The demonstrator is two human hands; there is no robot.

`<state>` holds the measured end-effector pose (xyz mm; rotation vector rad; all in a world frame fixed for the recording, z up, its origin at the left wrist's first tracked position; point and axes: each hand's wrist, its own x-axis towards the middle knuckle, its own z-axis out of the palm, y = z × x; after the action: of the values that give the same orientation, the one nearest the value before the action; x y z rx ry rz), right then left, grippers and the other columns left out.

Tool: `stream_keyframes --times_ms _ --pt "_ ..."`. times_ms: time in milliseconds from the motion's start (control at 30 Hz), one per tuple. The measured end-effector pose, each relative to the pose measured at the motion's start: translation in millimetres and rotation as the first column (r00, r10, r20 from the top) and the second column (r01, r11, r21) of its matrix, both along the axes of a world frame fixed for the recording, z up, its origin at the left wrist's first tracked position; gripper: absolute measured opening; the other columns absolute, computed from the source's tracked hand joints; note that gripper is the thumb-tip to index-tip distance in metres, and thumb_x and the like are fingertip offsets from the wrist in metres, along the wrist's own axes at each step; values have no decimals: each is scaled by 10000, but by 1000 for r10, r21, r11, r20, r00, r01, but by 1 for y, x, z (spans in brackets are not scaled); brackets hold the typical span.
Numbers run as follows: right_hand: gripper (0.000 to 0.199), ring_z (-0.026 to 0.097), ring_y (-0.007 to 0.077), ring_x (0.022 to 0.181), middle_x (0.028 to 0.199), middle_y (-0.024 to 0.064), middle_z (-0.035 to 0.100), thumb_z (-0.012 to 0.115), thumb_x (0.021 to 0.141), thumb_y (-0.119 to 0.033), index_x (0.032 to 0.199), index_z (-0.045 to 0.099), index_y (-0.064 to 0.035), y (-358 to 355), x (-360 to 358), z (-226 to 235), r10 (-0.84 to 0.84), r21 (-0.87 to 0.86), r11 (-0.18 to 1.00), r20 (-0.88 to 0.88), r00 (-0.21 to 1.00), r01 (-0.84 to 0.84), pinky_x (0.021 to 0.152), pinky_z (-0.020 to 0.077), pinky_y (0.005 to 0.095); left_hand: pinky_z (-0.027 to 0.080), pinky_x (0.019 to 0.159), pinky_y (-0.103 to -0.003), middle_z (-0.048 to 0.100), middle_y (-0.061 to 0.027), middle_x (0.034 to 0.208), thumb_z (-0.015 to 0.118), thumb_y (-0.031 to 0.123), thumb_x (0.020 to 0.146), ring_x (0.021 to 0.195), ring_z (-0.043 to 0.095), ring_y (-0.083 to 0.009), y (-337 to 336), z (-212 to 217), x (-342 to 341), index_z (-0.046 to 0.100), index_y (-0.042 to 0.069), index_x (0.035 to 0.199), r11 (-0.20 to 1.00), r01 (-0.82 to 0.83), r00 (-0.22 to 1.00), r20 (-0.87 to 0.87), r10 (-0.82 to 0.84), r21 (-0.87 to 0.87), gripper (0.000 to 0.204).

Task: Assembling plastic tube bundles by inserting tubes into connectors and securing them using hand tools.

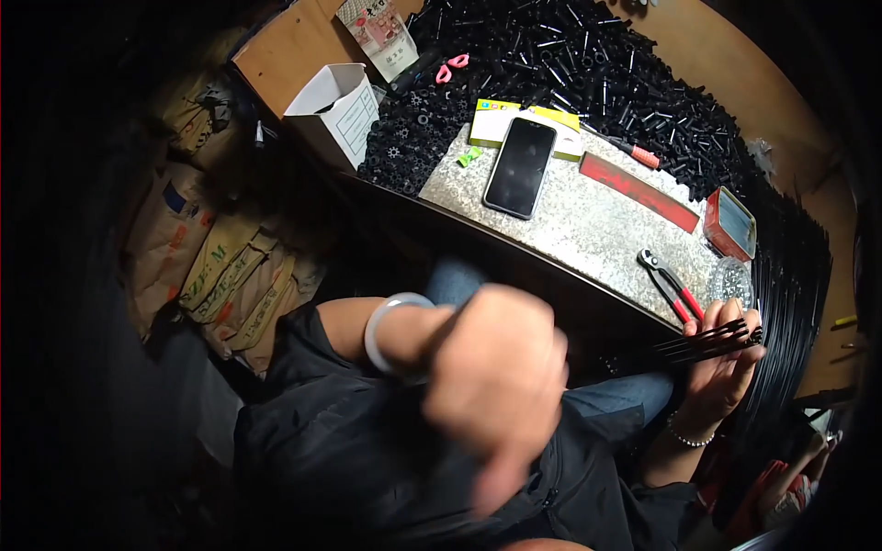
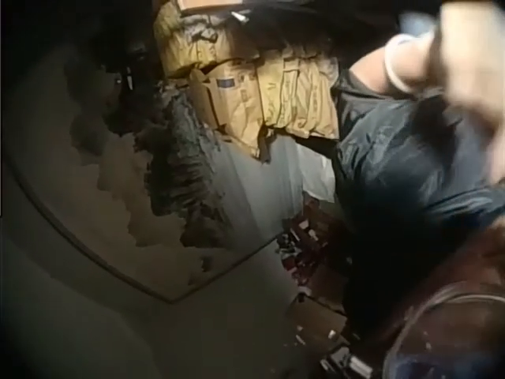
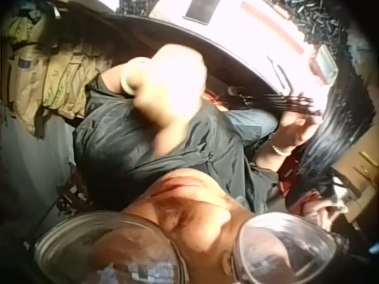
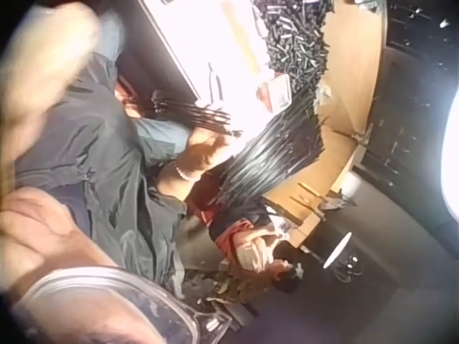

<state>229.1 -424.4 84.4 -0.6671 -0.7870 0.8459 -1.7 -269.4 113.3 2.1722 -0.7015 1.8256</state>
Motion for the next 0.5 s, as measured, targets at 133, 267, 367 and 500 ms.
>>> stream_keyframes --times_ms 133,267,367,500 --pt "309 365 140 760 803 1 338 654 813 -231 828 359 -139 -7 1 3 -60 -10 998 165 985 62 697 390 341 469 631 -361 601 -113 771 700 177 713 681 578 -292 106 -67 23 626 34 816 806 -582 694 -581 426 -105 192" --pt "253 402 143 691 742 30 364 565 755 9 788 342 -106 -2 -12 11 -244 -77 960 233 941 268 648 435 320 454 764 -420 621 -167 866 654 142 739 840 571 -351 226 -95 1 627 4 864 324 -940 192 -622 759 106 188" --pt "188 488 177 680 733 78 446 573 757 28 777 406 -56 9 -12 3 -237 -78 962 235 943 261 661 499 341 466 753 -456 609 -194 862 694 214 726 895 583 -366 252 -107 -19 617 -8 848 77 -928 -241 -745 621 365 265" --pt "154 563 222 706 748 125 516 627 785 -25 816 477 -13 9 -6 -5 -184 -94 976 142 973 199 671 514 356 460 790 -434 590 -147 966 687 210 742 940 559 -331 253 -109 -10 625 32 916 -15 -917 -319 -707 631 400 257"
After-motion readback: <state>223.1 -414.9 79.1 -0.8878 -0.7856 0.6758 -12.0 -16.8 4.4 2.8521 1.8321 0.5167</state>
